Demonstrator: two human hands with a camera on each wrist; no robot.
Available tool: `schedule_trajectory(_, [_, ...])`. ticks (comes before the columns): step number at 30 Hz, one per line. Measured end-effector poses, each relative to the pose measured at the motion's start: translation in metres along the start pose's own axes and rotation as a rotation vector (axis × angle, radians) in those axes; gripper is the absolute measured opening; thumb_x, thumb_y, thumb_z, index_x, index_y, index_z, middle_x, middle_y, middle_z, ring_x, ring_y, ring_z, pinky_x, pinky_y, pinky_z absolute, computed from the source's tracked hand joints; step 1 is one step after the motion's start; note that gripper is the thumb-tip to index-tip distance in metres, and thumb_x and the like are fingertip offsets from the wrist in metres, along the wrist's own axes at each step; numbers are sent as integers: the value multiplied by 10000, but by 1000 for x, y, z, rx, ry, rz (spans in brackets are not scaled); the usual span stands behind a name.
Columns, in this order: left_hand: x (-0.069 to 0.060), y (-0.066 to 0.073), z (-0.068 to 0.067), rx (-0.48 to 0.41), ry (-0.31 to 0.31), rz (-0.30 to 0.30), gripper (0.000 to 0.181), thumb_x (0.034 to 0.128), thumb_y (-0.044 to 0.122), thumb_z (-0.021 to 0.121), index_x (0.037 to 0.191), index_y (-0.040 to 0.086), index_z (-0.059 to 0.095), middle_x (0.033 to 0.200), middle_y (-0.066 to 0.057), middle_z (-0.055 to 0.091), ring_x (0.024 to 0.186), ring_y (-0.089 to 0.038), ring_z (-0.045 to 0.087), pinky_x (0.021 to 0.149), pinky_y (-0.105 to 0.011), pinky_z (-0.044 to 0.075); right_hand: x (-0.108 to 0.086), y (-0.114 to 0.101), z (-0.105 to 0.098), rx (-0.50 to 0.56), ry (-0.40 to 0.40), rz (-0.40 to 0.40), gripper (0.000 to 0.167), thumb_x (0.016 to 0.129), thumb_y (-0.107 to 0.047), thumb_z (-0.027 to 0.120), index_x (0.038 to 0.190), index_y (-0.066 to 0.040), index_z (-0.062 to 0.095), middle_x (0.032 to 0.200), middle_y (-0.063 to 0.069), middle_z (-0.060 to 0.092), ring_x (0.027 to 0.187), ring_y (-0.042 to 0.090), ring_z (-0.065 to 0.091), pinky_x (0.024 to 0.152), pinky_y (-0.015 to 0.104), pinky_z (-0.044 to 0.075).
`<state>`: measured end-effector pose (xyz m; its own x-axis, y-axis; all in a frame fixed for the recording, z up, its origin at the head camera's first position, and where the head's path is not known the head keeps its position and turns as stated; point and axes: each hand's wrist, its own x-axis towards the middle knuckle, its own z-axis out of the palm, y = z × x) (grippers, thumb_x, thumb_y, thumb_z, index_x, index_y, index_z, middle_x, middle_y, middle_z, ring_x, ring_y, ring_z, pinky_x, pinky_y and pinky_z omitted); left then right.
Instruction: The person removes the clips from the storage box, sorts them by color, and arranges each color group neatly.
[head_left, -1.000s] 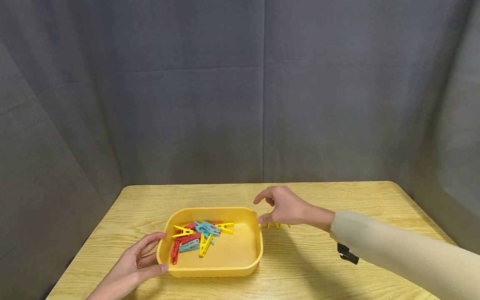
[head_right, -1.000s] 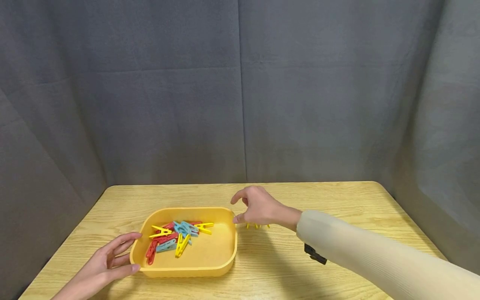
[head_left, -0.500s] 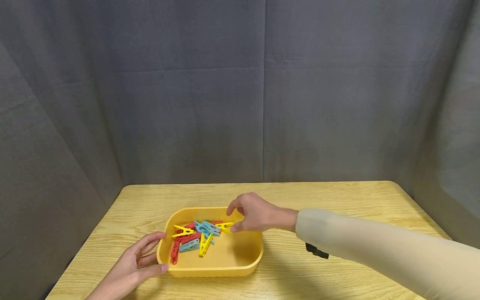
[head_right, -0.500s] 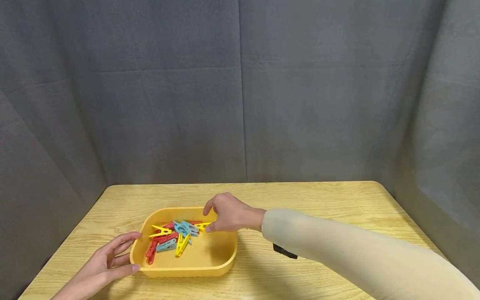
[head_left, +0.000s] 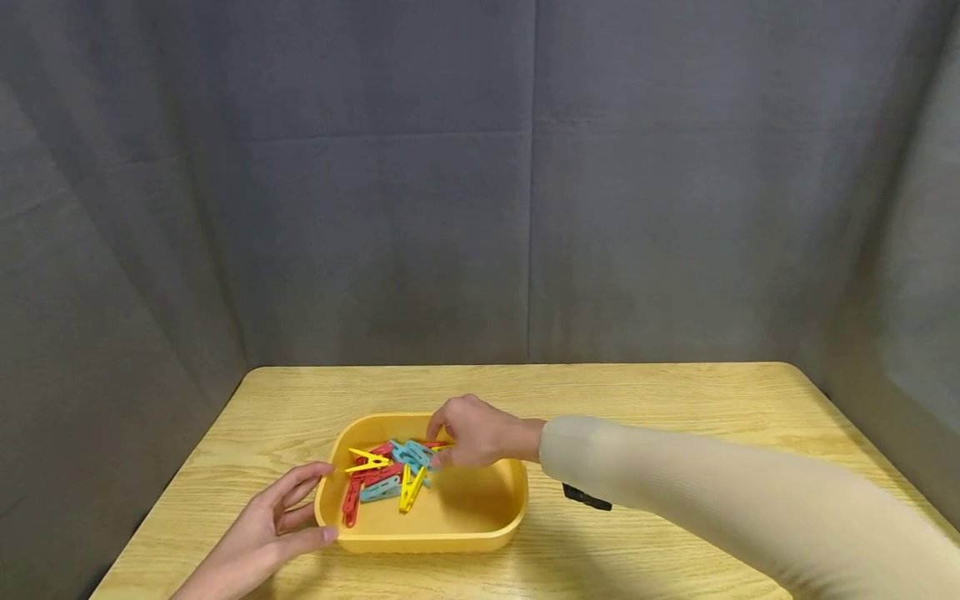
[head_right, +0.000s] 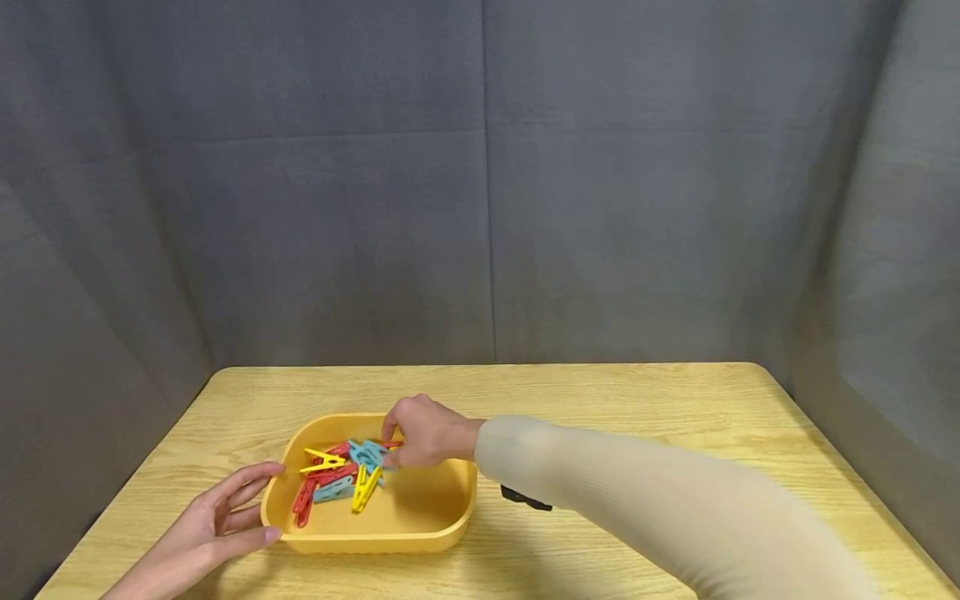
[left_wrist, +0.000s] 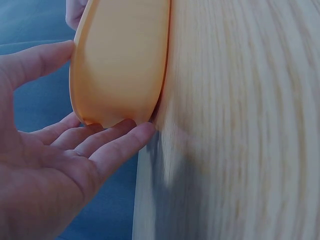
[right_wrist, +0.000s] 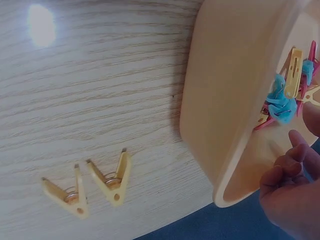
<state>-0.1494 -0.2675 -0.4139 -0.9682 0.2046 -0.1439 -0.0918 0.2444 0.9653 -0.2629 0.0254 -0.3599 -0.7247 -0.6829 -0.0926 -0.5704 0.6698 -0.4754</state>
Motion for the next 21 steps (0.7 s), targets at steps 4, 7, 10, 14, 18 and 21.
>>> schedule_trajectory(4, [0,0,-1,-4,-16,12,796,911,35,802,1567,-28,356,1634,-330,317,1343,-475,551,924,-374,606,5,1,3,7,4,-1,231,966,-165,799,1154,-31,789,505,-65,338,456,79,266,492,218,260])
schedule_trajectory(7, [0,0,-2,-3,-17,12,796,909,35,803,1567,-22,358,1636,-325,318,1350,-487,540,934,-387,604,10,0,3,-12,3,-14,233,963,-167,806,1146,-24,793,503,-60,390,457,80,303,496,213,285])
schedule_trajectory(10, [0,1,-1,10,2,-3,794,909,41,808,1566,-16,365,1637,-319,324,1347,-485,544,937,-397,605,13,-4,2,-35,-7,-23,238,952,-174,820,1140,-29,801,511,-72,482,456,76,376,495,197,335])
schedule_trajectory(14, [-2,1,-1,16,7,-4,802,908,42,811,1570,-18,361,1637,-321,320,1344,-485,548,933,-391,606,15,-10,2,-48,-14,-16,239,945,-183,830,1135,-40,808,586,-69,612,482,77,446,508,190,382])
schedule_trajectory(18, [-2,2,-1,14,2,14,797,904,34,812,1561,-29,365,1628,-327,332,1341,-489,548,935,-388,605,17,-15,5,-58,3,-5,199,942,-180,832,1083,-39,818,754,-51,699,532,80,480,530,189,407])
schedule_trajectory(21, [-3,3,0,11,4,19,790,900,36,816,1553,-31,377,1622,-327,345,1339,-485,551,936,-387,605,17,-17,7,-75,14,9,142,936,-179,838,997,-51,824,865,-47,719,615,81,532,574,187,456])
